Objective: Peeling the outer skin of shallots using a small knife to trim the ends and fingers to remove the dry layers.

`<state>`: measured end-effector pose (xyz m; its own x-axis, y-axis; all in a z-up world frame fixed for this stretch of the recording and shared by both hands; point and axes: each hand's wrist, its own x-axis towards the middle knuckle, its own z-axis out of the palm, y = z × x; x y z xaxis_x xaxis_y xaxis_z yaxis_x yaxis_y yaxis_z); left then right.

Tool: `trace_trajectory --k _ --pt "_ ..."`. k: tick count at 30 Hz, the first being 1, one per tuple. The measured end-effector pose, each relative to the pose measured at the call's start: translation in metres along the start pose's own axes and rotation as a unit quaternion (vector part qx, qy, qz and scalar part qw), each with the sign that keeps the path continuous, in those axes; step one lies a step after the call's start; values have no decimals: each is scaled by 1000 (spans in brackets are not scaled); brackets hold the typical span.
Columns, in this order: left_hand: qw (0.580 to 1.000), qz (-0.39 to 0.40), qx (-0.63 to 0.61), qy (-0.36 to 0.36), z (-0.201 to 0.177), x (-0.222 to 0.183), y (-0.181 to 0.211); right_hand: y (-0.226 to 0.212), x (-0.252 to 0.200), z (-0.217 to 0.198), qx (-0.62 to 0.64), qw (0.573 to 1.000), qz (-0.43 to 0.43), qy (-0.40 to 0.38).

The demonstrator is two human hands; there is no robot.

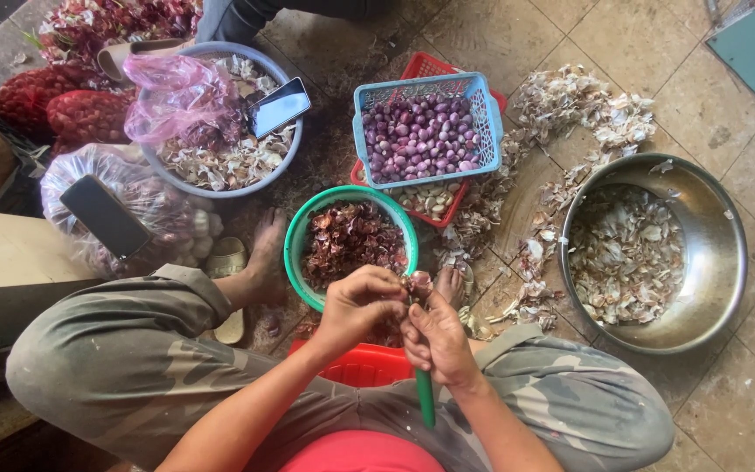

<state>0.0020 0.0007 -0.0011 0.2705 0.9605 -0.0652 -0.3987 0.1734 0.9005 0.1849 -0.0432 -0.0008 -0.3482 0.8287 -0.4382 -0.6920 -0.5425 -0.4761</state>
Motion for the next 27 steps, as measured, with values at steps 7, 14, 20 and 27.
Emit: trace_trajectory --k 7,14,20,27 --pt "966 -142 -203 71 -16 3 -19 -7 5 2 23 998 -54 6" --pt "945 -195 -244 95 -21 5 -26 -12 -1 13 -29 999 -30 9" --pt "964 -163 -197 77 -10 4 -11 -14 -11 33 -105 993 -24 -49" --pt "989 -77 -121 25 -8 5 -1 -9 -13 23 -120 992 4 -22"
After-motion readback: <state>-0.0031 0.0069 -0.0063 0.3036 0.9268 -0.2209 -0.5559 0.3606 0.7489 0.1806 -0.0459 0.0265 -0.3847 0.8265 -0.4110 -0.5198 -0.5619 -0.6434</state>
